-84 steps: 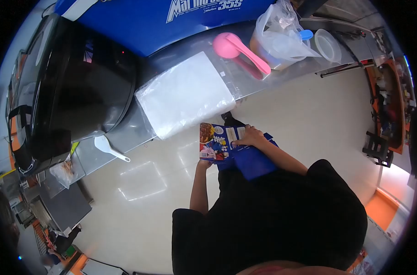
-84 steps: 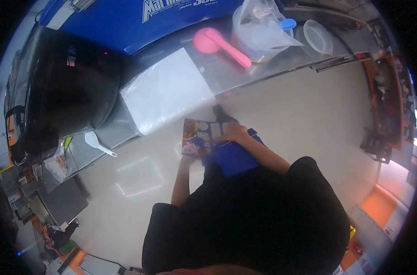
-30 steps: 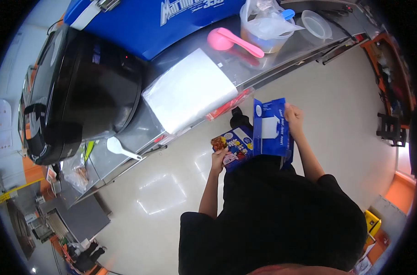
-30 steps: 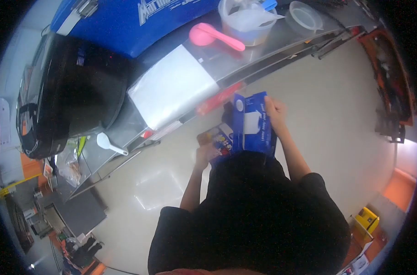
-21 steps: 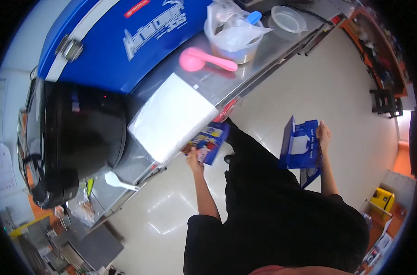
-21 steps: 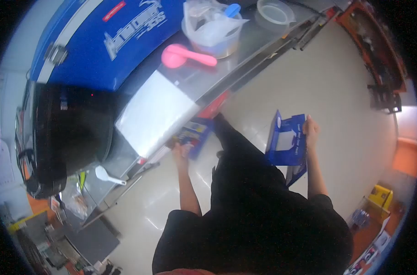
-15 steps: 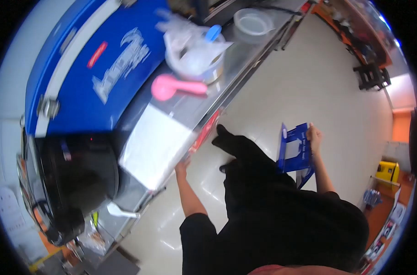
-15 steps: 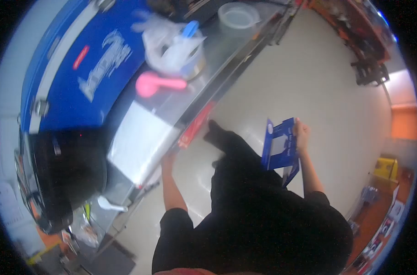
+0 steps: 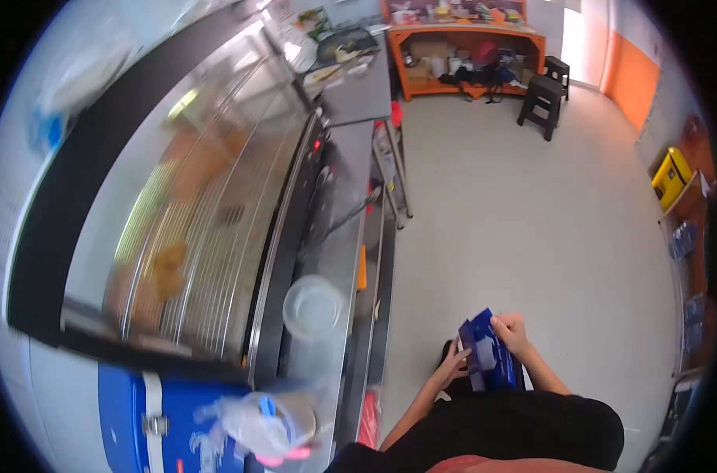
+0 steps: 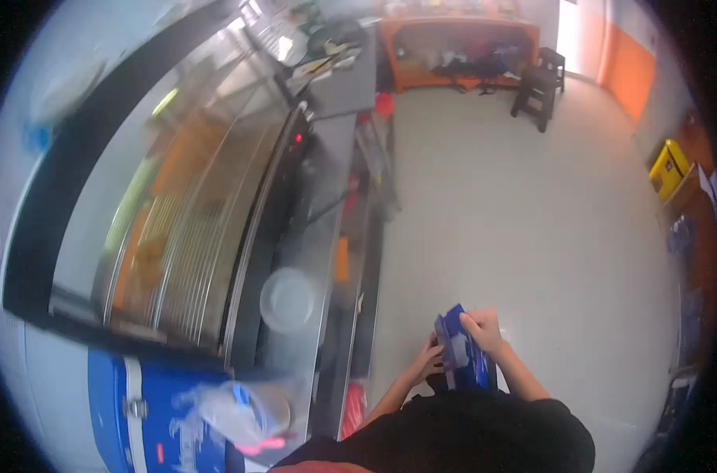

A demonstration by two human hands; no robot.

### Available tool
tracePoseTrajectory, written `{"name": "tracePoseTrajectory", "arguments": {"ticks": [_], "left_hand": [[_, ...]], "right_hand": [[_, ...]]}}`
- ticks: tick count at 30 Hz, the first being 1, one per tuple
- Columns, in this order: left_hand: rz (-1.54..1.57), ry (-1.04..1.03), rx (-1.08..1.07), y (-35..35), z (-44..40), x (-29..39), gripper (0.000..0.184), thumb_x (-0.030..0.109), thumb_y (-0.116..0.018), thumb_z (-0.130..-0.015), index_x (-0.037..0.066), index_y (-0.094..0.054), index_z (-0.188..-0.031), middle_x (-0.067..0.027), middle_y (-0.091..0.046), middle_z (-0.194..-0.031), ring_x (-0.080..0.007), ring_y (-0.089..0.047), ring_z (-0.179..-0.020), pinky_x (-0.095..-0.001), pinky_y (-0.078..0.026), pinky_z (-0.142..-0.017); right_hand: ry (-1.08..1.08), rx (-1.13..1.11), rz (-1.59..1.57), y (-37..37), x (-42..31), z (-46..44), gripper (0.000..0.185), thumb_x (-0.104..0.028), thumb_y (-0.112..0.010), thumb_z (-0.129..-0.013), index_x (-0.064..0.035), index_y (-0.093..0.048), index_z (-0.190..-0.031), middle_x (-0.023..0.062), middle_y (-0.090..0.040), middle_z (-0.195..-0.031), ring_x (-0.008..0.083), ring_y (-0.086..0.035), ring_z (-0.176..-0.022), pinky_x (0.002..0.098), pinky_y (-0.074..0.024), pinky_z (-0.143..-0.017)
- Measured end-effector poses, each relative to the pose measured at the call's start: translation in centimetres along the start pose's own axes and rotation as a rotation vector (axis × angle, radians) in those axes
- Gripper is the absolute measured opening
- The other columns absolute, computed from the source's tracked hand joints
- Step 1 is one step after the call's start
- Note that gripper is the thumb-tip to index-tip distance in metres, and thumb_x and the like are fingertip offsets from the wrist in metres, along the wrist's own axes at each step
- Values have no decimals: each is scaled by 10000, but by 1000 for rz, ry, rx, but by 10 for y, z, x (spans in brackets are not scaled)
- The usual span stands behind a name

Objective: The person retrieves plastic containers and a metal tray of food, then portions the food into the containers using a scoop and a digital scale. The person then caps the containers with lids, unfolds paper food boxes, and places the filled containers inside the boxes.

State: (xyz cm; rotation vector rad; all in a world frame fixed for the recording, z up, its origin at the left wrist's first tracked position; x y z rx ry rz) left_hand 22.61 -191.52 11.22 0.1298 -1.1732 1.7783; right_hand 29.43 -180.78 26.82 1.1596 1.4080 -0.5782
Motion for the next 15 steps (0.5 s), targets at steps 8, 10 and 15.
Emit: {"name": "tracePoseTrajectory", "arguments": {"ticks": [8, 10, 15], "left_hand": [[-482, -226, 81, -6, -156, 178, 724, 120, -594, -725, 64, -195, -1327, -152, -387, -1214, -219, -454, -1046, -380, -397, -854], [-455, -339, 282, 9, -152, 247, 613, -26, -538, -676, -5, -303, -1242, -117, -484, -1077, -190, -508, -953, -292, -429, -806], [-578, -812, 527, 24, -144, 437, 509, -18, -531, -707, 30, -344, -1177, -131, -492, -1068, -229, -520, -961, -327, -415, -831]], "right_hand": [[-4, 22, 145, 65, 21, -159, 408, -128, -526, -802, -23, -325, -463, 22, -287, -410, 109, -260, -374, 281, -220, -370], [60, 6, 299, 75, 38, -214, 414, -218, -558, -789, -35, -356, -479, 38, -348, -415, 137, -324, -367, 295, -266, -373], [-30, -258, 851, 72, 81, -384, 466, -472, -635, -663, -45, -476, -760, 122, -557, -577, 293, -544, -490, 373, -419, -445]]}}
Point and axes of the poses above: each hand's wrist, its own z-axis away from the middle knuckle, its own y-axis out of the back of the hand, x = y × z, the point moved 10 cm from there along -z, towards the middle knuckle
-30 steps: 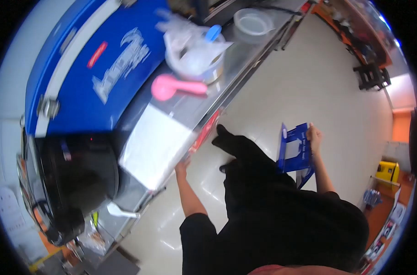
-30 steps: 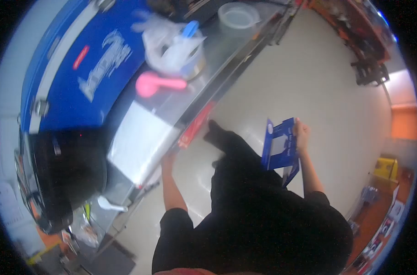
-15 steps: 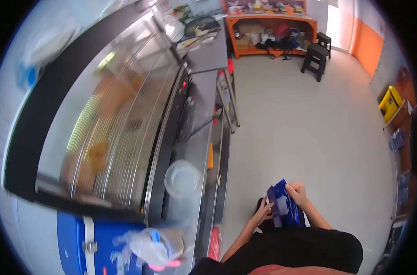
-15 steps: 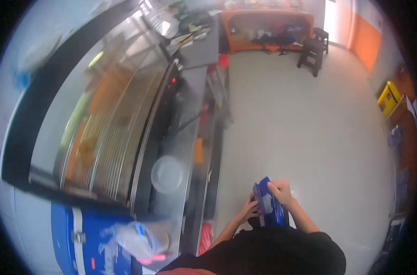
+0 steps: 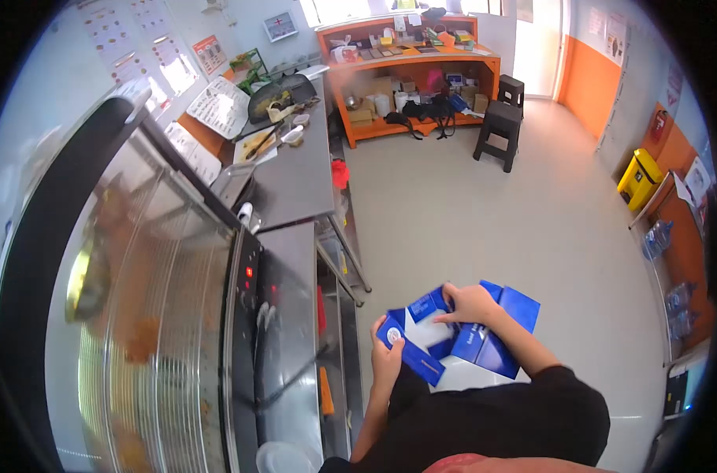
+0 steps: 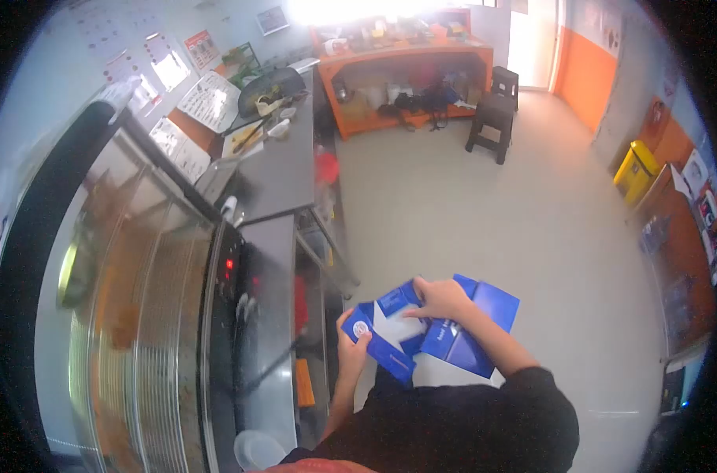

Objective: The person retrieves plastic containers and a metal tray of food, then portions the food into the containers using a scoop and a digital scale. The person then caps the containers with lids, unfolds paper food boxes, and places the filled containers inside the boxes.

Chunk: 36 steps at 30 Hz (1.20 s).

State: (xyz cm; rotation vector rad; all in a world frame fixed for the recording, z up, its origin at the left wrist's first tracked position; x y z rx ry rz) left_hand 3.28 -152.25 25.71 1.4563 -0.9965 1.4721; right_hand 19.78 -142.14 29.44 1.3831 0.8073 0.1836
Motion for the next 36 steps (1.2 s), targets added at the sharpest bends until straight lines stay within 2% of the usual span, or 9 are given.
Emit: {"name": "tracePoseTrajectory", "arguments": {"ticks": [4, 6, 9, 16, 22, 25, 28, 31, 36], "left_hand": [[-247, 12, 60, -3, -114, 65, 435, 9, -518, -755, 46, -358, -1158, -122, -462, -1098, -243, -476, -1020, -343, -362, -882], [-315, -240, 133, -1, -170, 102, 429, 38, -514, -784, 93, -351, -1177, -169, -517, -1057, -326, -537, -948, -366, -410, -812], [-232, -265, 156, 1, -248, 112, 424, 45, -540, -785, 66, -362, -1169, -160, -483, -1096, -258, -496, -994, -331, -380, -851], [-25, -227, 131, 2, -438, 89, 558, 25, -618, -750, 49, -310, -1215, -123, -457, -1082, -180, -499, -933, -265, -403, -824], [-591, -222, 753, 24, -560, 80, 312, 155, -496, -838, 20, -433, -1112, -187, -420, -1199, -288, -460, -1092, -392, -332, -929], [-1380, -673, 66, -52, -607, 72, 239, 209, -468, -818, 12, -537, -935, -161, -472, -1145, -331, -485, -1030, -401, -300, -942], [-1334, -236, -187, -22, -646, -3, 168, 174, -499, -755, 33, -568, -816, -127, -527, -1023, -324, -516, -932, -412, -375, -864], [-1196, 70, 24, 42, -656, -20, 232, 167, -514, -732, 73, -552, -940, -101, -549, -896, -308, -524, -842, -452, -421, -778], [-1201, 360, 283, 109, -671, -31, 671, 309, -645, -628, 207, -377, -1234, -189, -412, -1156, -369, -468, -998, -487, -426, -763]], "right_hand": [[-211, 48, -67, 3, 18, -128, 697, -521, -648, -616, -18, -389, -1023, 167, -590, -655, 347, -595, -636, 412, -470, -548], [-334, 145, -134, 16, 40, -182, 737, -493, -647, -630, -16, -342, -1101, 182, -597, -693, 360, -595, -673, 423, -472, -578], [-408, 338, -201, 51, 76, -247, 741, -449, -624, -669, -47, -273, -1183, 166, -602, -707, 352, -595, -658, 417, -466, -564], [-181, 304, 25, 78, 156, -427, 442, -404, -595, -675, -28, -478, -876, 171, -583, -655, 333, -585, -621, 412, -456, -538], [145, 31, 74, 79, 142, -566, 403, -356, -591, -656, -20, -481, -849, 166, -573, -618, 326, -586, -600, 412, -462, -532], [234, -51, 102, 82, 128, -643, 385, -357, -585, -653, -24, -493, -822, 158, -581, -641, 314, -592, -631, 413, -466, -563], [270, -64, 80, 85, 113, -721, 373, -378, -567, -664, -32, -521, -796, 158, -591, -675, 311, -594, -663, 406, -466, -582], [442, -106, 25, 73, 74, -786, 372, -381, -552, -670, -31, -547, -795, 160, -592, -677, 319, -591, -655, 402, -467, -576], [736, -326, -22, -1, -8, -837, 430, -413, -580, -650, -29, -541, -841, 169, -581, -651, 334, -580, -632, 403, -466, -572]]}}
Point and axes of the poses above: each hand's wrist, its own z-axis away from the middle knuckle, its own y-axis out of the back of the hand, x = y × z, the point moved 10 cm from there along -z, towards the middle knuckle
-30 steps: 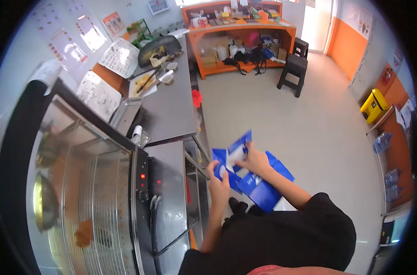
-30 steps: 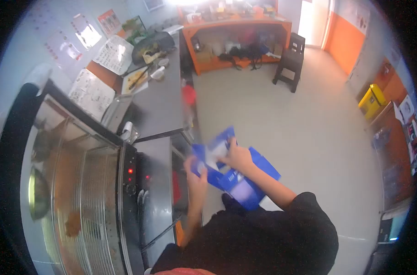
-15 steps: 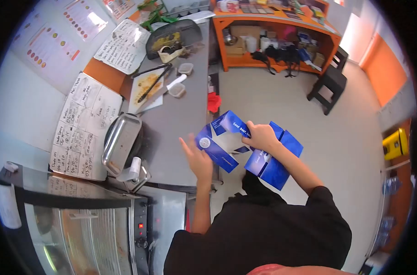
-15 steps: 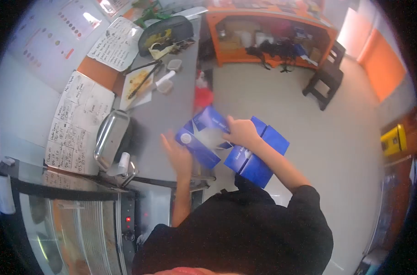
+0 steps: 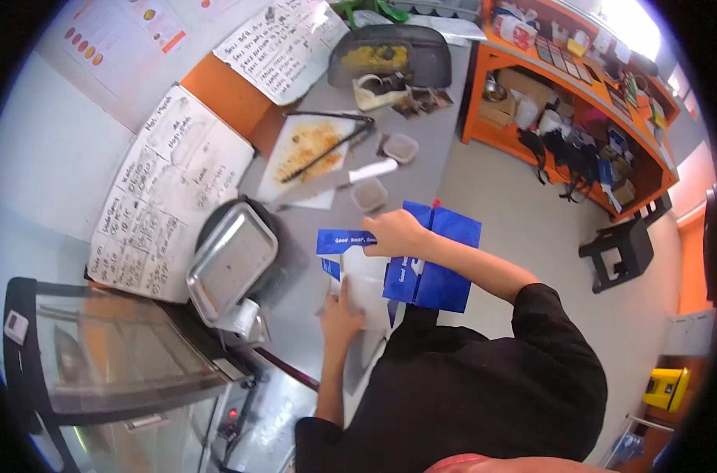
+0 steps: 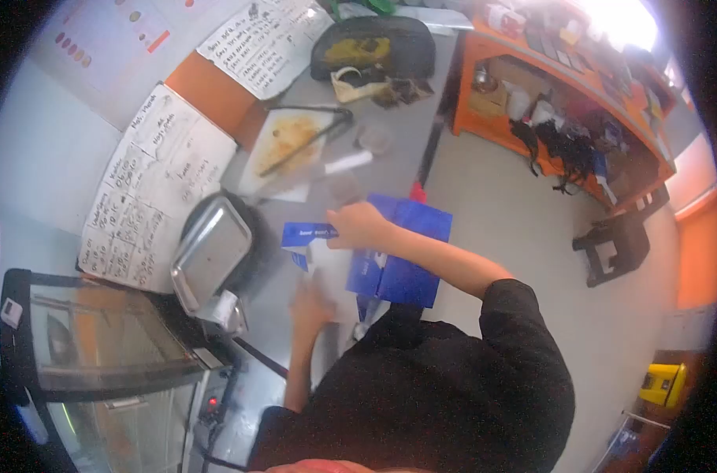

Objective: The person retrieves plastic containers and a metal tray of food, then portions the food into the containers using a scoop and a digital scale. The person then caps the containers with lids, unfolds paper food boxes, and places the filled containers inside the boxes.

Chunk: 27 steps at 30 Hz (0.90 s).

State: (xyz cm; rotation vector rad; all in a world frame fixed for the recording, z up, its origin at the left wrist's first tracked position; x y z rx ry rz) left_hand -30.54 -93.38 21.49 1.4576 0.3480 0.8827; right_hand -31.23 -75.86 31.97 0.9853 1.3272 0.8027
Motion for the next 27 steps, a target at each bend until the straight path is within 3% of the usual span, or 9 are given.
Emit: {"name": "tracePoseTrajectory", "arguments": {"ticks": [4, 10, 14, 18, 20, 22, 24, 26, 27], "left_hand": [[-247, -12, -53, 18, -22, 2, 921, 451, -728, -500, 302, -298, -1301, -245, -184, -1332, -473, -263, -1169, -559, -363, -824], [0, 267, -224, -34, -49, -66, 914, 592, -634, -564, 196, -288, -1312, -288, -172, -1333, -494, -163, -1209, -568, -253, -927], [-50, 466, -28, -8, -52, -78, 866, 646, -551, -633, 184, -280, -1314, -347, -176, -1297, -502, -197, -1196, -545, -273, -923], [69, 743, -252, -25, -61, -72, 968, 810, -362, -583, 205, -261, -1332, -289, -145, -1342, -491, -139, -1220, -578, -219, -923], [112, 748, -61, -17, -71, -67, 966, 800, -373, -592, 194, -252, -1335, -281, -127, -1351, -491, -117, -1227, -591, -223, -912], [115, 745, 46, -10, -78, -66, 959, 782, -390, -604, 182, -244, -1338, -270, -112, -1360, -487, -96, -1235, -602, -226, -905], [114, 763, 74, 5, -84, -54, 947, 758, -412, -620, 168, -238, -1340, -257, -98, -1369, -480, -76, -1243, -611, -228, -901], [-215, 693, 348, -33, -93, -56, 920, 710, -457, -631, 165, -239, -1339, -242, -102, -1375, -469, -74, -1249, -619, -229, -897], [2, 652, 332, -31, -89, -53, 885, 652, -491, -643, 143, -259, -1329, -238, -128, -1369, -453, -84, -1254, -602, -236, -908]], "right_hand": [[72, -301, -115, -5, 7, -48, 603, -544, -587, -643, -38, -527, -966, 196, -591, -728, 333, -588, -713, 414, -462, -629], [114, -470, 164, -37, 86, -107, 1029, -603, -678, -475, -69, -286, -1262, 156, -605, -823, 335, -592, -724, 398, -466, -631], [247, -467, 338, -72, 97, -120, 877, -428, -709, -498, -12, -321, -1165, 161, -600, -763, 335, -591, -677, 399, -469, -596], [155, -611, 217, -63, 92, -119, 776, -328, -700, -517, 7, -353, -1125, 154, -601, -760, 314, -596, -685, 387, -472, -613], [455, -595, -2, -47, 56, -98, 804, -344, -704, -531, -2, -346, -1165, 142, -598, -746, 284, -597, -696, 359, -465, -641], [355, -971, -73, -32, 4, -61, 837, -355, -710, -558, -2, -319, -1208, 151, -590, -839, 249, -589, -765, 327, -452, -683], [431, -996, -246, -39, -41, -45, 828, -352, -715, -569, -3, -320, -1208, 156, -582, -874, 235, -584, -780, 315, -449, -691], [393, -986, -360, -58, -49, -45, 816, -369, -710, -584, -7, -325, -1207, 166, -581, -892, 230, -583, -795, 312, -449, -700], [327, -967, -389, -92, -40, -52, 809, -386, -703, -594, -11, -329, -1205, 173, -584, -893, 232, -586, -802, 315, -451, -705]]}}
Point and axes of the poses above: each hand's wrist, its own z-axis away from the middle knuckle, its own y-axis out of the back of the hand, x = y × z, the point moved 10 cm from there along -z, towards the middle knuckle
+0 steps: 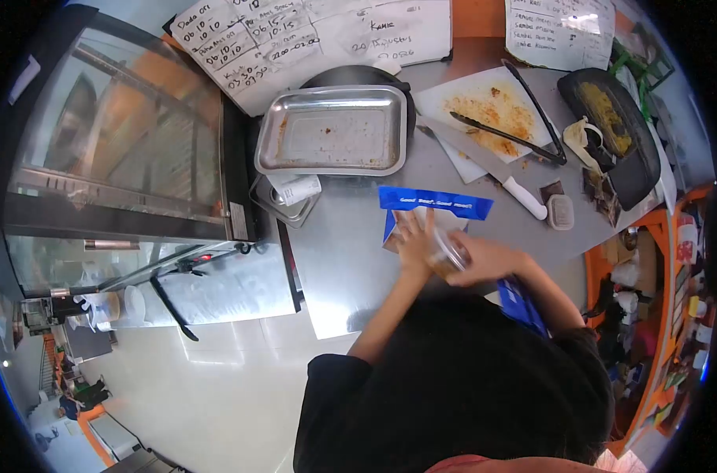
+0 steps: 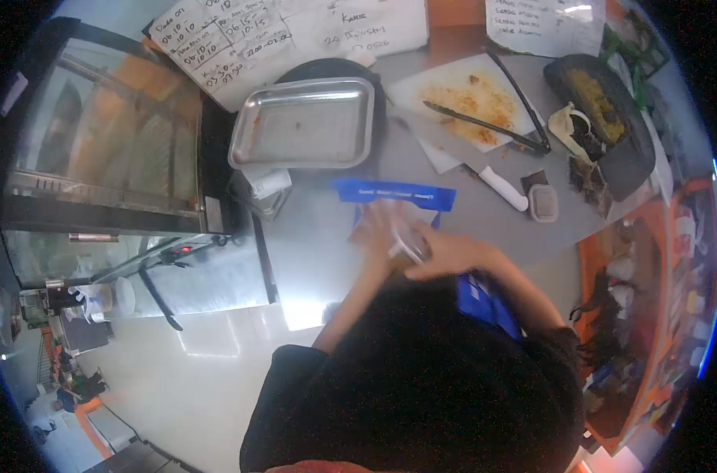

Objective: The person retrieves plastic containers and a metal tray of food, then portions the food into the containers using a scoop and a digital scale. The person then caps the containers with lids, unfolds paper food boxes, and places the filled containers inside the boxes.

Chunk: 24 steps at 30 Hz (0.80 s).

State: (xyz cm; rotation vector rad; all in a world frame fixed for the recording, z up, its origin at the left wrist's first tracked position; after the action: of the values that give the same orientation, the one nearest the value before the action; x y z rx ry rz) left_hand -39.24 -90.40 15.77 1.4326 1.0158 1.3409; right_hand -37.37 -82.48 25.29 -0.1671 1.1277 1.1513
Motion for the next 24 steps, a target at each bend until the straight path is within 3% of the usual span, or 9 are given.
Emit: {"name": "tracePoseTrajectory", "arguments": {"ticks": [2, 5, 8, 13, 15, 16, 18, 21, 24], "left_hand": [[406, 34, -169, 11, 10, 2, 819, 535, -558, -665, 100, -298, -1308, -229, -179, -1358, -420, -105, -1264, -569, -249, -930], [208, 94, -417, 58, 17, 9, 700, 325, -627, -673, -25, -376, -1226, -240, -300, -1300, -367, -243, -1234, -448, -287, -966], [316, -25, 187, 16, 29, -49, 591, 188, -620, -686, -56, -401, -1178, -243, -394, -1227, -350, -377, -1154, -409, -334, -938], [1304, 449, -144, 67, 27, -78, 382, 64, -540, -749, -30, -459, -1110, -178, -519, -1100, -251, -516, -1013, -304, -417, -808], [941, 456, 182, 106, 11, -143, 330, 66, -543, -758, -7, -488, -1076, -144, -531, -1085, -214, -524, -974, -289, -415, -772], [781, 337, 613, 144, 10, -168, 317, 125, -570, -763, 11, -501, -1051, -145, -539, -1051, -232, -523, -949, -338, -402, -797], [126, 497, 837, 171, 3, -205, 344, 203, -599, -755, 33, -508, -1040, -140, -545, -1017, -266, -504, -966, -419, -367, -831], [55, 696, 420, 141, -23, -251, 362, 256, -587, -760, 37, -501, -1035, -138, -531, -1017, -294, -477, -980, -478, -293, -892], [199, 451, 614, 140, -24, -259, 312, 238, -545, -785, 27, -500, -1011, -135, -524, -1002, -296, -474, -974, -488, -237, -936]], "right_hand": [[113, 275, 217, 13, 12, -35, 806, -371, -690, -589, -14, -314, -1206, 179, -592, -863, 278, -596, -756, 340, -464, -683], [-128, 287, 444, 25, 12, -51, 827, -343, -678, -578, -13, -273, -1220, 196, -595, -857, 326, -602, -732, 373, -478, -657], [-166, 125, 638, 3, 25, -56, 854, -294, -676, -554, -19, -235, -1231, 200, -598, -841, 337, -604, -703, 391, -484, -630], [-185, 16, 762, -6, 18, -56, 958, -501, -676, -575, -31, -213, -1271, 218, -589, -871, 316, -602, -759, 400, -475, -650], [-143, 75, 680, 2, -6, -44, 942, -580, -631, -597, -45, -248, -1272, 219, -587, -885, 319, -597, -784, 406, -468, -669], [-103, 55, 652, 0, -12, -39, 911, -593, -613, -606, -57, -276, -1262, 215, -588, -883, 324, -594, -787, 407, -465, -676], [-25, 23, 597, -3, -22, -30, 854, -619, -576, -625, -80, -333, -1241, 207, -590, -880, 332, -589, -793, 410, -459, -690], [-85, -142, 708, -14, -16, -13, 601, -486, -626, -659, -57, -450, -1041, 168, -583, -905, 332, -571, -843, 412, -455, -701], [-31, -95, 627, -20, -8, -7, 540, -445, -623, -677, -61, -468, -1022, 171, -586, -869, 333, -574, -811, 414, -456, -680]]}}
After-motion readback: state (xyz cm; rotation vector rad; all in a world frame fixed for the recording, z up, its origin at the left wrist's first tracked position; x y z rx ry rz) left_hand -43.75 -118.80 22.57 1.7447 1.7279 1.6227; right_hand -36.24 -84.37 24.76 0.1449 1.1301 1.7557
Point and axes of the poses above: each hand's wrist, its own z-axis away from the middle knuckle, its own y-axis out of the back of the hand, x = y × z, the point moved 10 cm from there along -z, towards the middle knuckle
